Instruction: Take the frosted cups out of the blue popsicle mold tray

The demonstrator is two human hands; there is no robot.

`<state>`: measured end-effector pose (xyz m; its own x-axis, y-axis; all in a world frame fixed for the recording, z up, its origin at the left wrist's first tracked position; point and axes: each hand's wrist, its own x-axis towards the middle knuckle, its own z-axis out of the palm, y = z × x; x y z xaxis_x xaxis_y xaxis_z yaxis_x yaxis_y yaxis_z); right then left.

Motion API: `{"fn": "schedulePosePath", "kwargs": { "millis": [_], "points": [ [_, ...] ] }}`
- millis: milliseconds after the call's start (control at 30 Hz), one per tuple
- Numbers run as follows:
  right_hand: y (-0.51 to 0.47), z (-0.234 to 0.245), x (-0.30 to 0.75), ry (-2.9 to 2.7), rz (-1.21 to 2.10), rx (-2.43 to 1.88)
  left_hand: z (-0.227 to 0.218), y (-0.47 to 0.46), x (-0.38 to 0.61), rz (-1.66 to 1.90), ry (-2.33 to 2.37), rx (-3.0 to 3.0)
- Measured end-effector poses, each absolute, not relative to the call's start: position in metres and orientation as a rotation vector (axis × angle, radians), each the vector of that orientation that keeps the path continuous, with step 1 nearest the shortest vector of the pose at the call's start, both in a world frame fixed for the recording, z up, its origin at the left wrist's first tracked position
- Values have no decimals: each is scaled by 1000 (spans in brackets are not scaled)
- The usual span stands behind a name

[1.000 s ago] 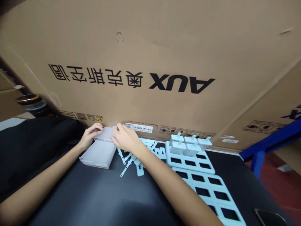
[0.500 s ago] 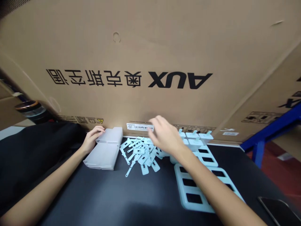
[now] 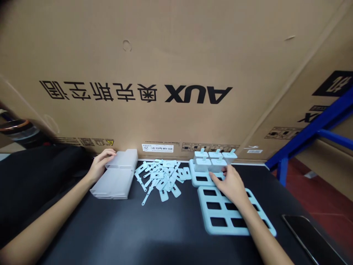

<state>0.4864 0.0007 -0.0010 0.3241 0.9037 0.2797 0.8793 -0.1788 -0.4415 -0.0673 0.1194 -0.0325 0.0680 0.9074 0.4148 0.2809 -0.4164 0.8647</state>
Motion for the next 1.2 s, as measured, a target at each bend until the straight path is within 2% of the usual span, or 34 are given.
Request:
{"fn": "schedulePosePath", "kwargs": {
  "millis": [233, 667, 933, 1033, 1200],
  "points": [
    [9, 0, 485, -1677, -151, -2107, -32, 120, -67, 1359, 1202, 1764],
    [6, 12, 477, -1592, 6, -2246, -31, 119, -67, 1359, 1190, 1728],
    [7, 14, 471, -1510, -67, -2234, -30, 118, -65, 1365, 1171, 1715],
    [6, 22, 476, -1408, -8, -2207, -31, 119, -65, 1373, 1181, 1716],
    [-7, 43, 465, -1381, -115, -2072, -31, 120, -66, 1364, 1199, 1715]
  ]
}}
